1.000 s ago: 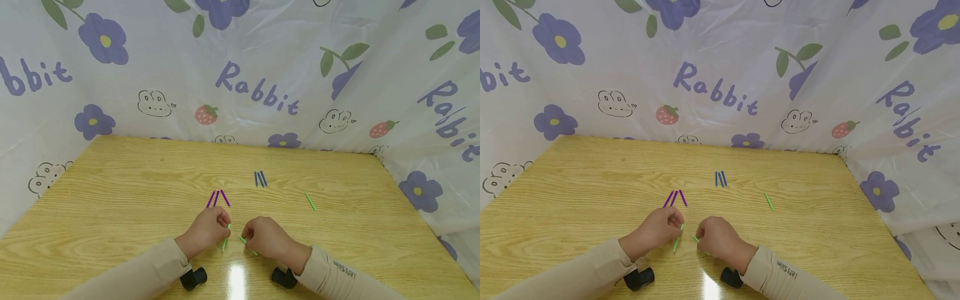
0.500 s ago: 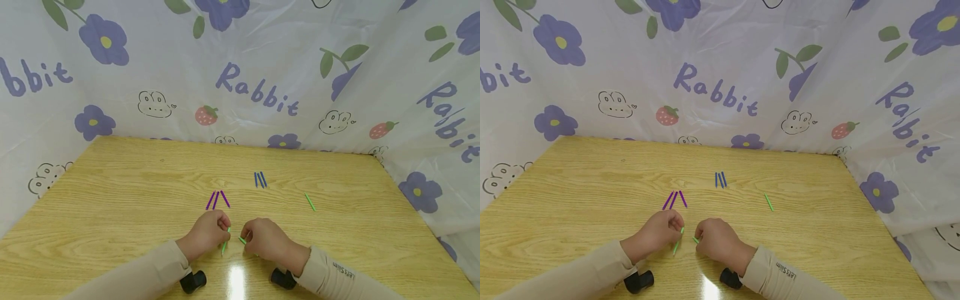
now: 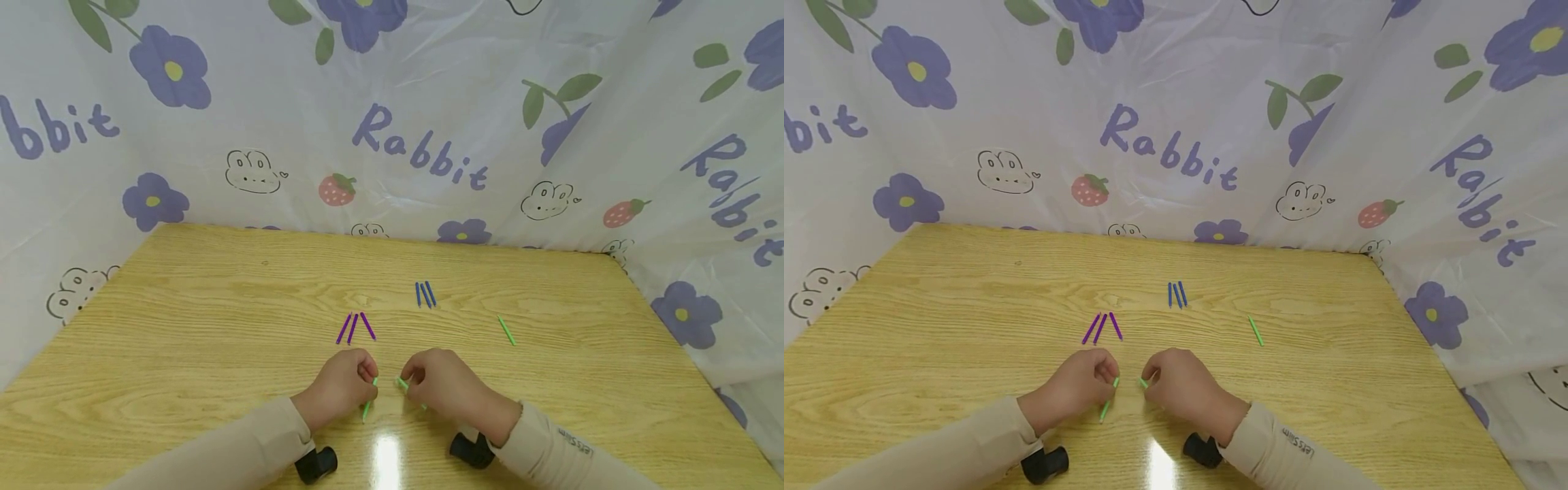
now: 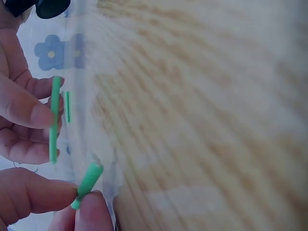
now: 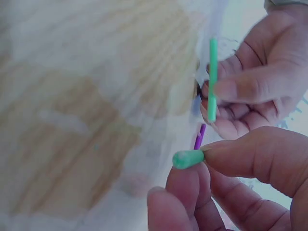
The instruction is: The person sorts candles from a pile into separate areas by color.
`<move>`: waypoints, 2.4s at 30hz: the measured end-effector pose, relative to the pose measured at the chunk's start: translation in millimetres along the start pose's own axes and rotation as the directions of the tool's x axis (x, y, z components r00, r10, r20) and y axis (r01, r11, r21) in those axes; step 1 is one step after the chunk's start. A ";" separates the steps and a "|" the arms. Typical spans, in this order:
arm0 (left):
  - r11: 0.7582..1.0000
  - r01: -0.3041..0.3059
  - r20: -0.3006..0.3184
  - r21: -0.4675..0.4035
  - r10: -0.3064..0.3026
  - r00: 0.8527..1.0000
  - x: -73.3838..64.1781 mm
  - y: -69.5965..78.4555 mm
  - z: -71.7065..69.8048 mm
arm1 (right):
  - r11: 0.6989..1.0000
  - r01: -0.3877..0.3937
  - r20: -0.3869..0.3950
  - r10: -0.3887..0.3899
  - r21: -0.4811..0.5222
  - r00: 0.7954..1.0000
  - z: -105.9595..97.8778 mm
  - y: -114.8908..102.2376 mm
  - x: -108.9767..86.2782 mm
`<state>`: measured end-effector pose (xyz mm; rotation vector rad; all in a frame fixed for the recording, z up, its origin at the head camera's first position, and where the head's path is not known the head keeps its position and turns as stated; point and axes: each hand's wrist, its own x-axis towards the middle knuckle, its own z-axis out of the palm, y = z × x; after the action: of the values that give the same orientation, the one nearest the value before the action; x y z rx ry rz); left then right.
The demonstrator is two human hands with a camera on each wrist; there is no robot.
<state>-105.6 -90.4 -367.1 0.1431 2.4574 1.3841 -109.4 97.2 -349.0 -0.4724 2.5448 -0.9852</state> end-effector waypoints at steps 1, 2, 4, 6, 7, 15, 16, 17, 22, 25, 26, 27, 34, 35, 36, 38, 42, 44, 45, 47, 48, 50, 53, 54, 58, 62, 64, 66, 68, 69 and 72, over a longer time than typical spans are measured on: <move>1.000 -0.002 0.002 0.002 0.002 1.000 0.1 -0.5 0.4 | 1.000 -0.002 -0.006 0.002 0.005 1.000 -1.1 0.7 -0.2; 1.000 -0.002 0.003 0.000 0.002 1.000 0.2 -1.0 0.7 | 1.000 -0.005 -0.015 0.005 0.010 1.000 -2.4 1.3 -0.4; 1.000 -0.004 0.007 -0.001 0.004 1.000 0.4 -1.7 1.1 | 1.000 -0.011 -0.034 0.012 0.016 0.999 -5.1 2.7 -0.7; 1.000 -0.009 0.009 -0.002 0.009 1.000 0.3 -1.8 1.2 | 1.000 -0.017 -0.052 0.018 0.016 0.998 -8.0 4.3 -1.0; 1.000 -0.010 0.009 -0.001 0.010 1.000 0.1 -1.8 1.2 | 1.000 -0.021 -0.060 0.022 0.016 0.998 -9.5 5.2 -1.1; 1.000 -0.015 0.010 0.008 0.015 1.000 -1.9 -1.1 1.3 | 0.996 -0.077 -0.120 0.082 0.044 0.989 -22.3 10.8 -4.7; 1.000 -0.017 0.014 0.009 0.017 1.000 -2.0 -1.0 1.5 | 0.996 -0.081 -0.128 0.085 0.042 0.988 -24.2 11.2 -5.3; 1.000 -0.019 0.017 0.010 0.019 1.000 -2.1 -0.9 1.6 | 0.995 -0.085 -0.136 0.090 0.042 0.987 -25.8 11.9 -5.8; 0.999 -0.035 0.029 0.010 0.035 0.999 -2.0 -0.5 1.9 | 0.995 -0.094 -0.173 0.099 0.037 0.980 -35.0 19.0 -5.9; 0.999 -0.048 0.031 0.005 0.048 0.998 -2.3 -0.7 1.6 | 0.994 -0.107 -0.187 0.111 0.031 0.976 -39.7 24.9 -4.9; 0.999 -0.049 0.033 0.003 0.049 0.998 -2.4 -0.8 1.5 | 0.993 -0.115 -0.192 0.118 0.026 0.974 -40.9 26.8 -4.6; 0.999 -0.052 0.033 0.002 0.051 0.998 -2.5 -0.9 1.3 | 0.992 -0.122 -0.196 0.124 0.022 0.973 -42.1 28.6 -4.3; 0.999 -0.051 0.042 0.002 0.051 0.998 -2.1 -0.9 2.2 | 0.989 -0.146 -0.217 0.149 0.030 0.965 -47.8 38.6 -3.3; 0.999 -0.052 0.042 0.004 0.052 0.998 -2.2 -0.6 2.3 | 0.988 -0.150 -0.219 0.152 0.028 0.964 -48.3 39.9 -3.5; 0.999 -0.054 0.044 0.004 0.054 0.998 -2.3 -0.4 2.2 | 0.987 -0.157 -0.220 0.159 0.027 0.962 -48.9 41.2 -3.8; 0.998 -0.061 0.043 0.008 0.061 0.997 -2.8 0.1 1.8 | 0.986 -0.164 -0.221 0.166 0.029 0.961 -50.3 43.7 -4.3; 0.998 -0.067 0.042 0.015 0.066 0.997 -3.3 1.4 1.4 | 0.982 -0.176 -0.217 0.187 0.070 0.958 -54.0 49.2 -5.4; 0.998 -0.065 0.039 0.017 0.065 0.997 -3.5 2.1 1.2 | 0.980 -0.176 -0.217 0.192 0.092 0.957 -55.7 52.4 -5.7; 0.998 -0.062 0.040 0.017 0.061 0.997 -3.6 2.3 1.1 | 0.980 -0.175 -0.219 0.193 0.099 0.956 -56.4 54.1 -5.8; 0.998 -0.059 0.042 0.019 0.058 0.997 -3.8 2.7 0.6 | 0.978 -0.172 -0.225 0.194 0.114 0.955 -57.6 57.5 -5.6; 0.998 -0.061 0.044 0.019 0.060 0.997 -3.8 2.6 0.5 | 0.978 -0.170 -0.227 0.195 0.125 0.954 -58.3 59.2 -5.5; 0.998 -0.059 0.049 0.020 0.058 0.997 -3.7 2.2 0.4 | 0.976 -0.161 -0.233 0.192 0.144 0.953 -59.9 62.1 -5.1; 0.998 -0.062 0.056 0.017 0.061 0.997 -3.6 1.7 0.5 | 0.973 -0.155 -0.239 0.194 0.172 0.951 -62.5 65.4 -5.0; 0.998 -0.061 0.058 0.016 0.060 0.996 -3.6 1.6 0.7 | 0.971 -0.153 -0.239 0.196 0.184 0.951 -63.5 66.3 -5.0; 0.998 -0.056 0.061 0.011 0.055 0.997 -3.1 2.0 1.2 | 0.967 -0.154 -0.245 0.202 0.203 0.948 -67.7 71.7 -4.2; 0.998 -0.056 0.057 0.017 0.055 0.997 -3.3 2.5 1.5 | 0.965 -0.157 -0.255 0.210 0.212 0.944 -72.8 79.0 -2.3; 0.998 -0.060 0.054 0.021 0.059 0.997 -3.5 2.5 1.5 | 0.960 -0.166 -0.256 0.222 0.223 0.941 -75.8 82.6 -1.5; 0.998 -0.062 0.055 0.020 0.061 0.997 -3.6 2.4 1.4 | 0.956 -0.177 -0.256 0.237 0.236 0.937 -78.9 86.1 -0.6; 0.998 -0.062 0.057 0.018 0.061 0.997 -3.6 2.1 1.3 | 0.949 -0.186 -0.254 0.251 0.253 0.934 -81.9 89.9 0.3; 0.998 -0.062 0.058 0.016 0.060 0.997 -3.7 2.0 1.2 | 0.948 -0.190 -0.254 0.255 0.257 0.933 -83.2 91.8 0.7; 0.998 -0.060 0.058 0.014 0.059 0.997 -3.7 2.0 1.2 | 0.943 -0.194 -0.250 0.264 0.270 0.932 -86.4 97.4 1.7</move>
<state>-101.8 -89.3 -365.2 0.2588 2.4354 1.3655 -166.7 213.8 -357.6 0.0439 2.5953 -1.3282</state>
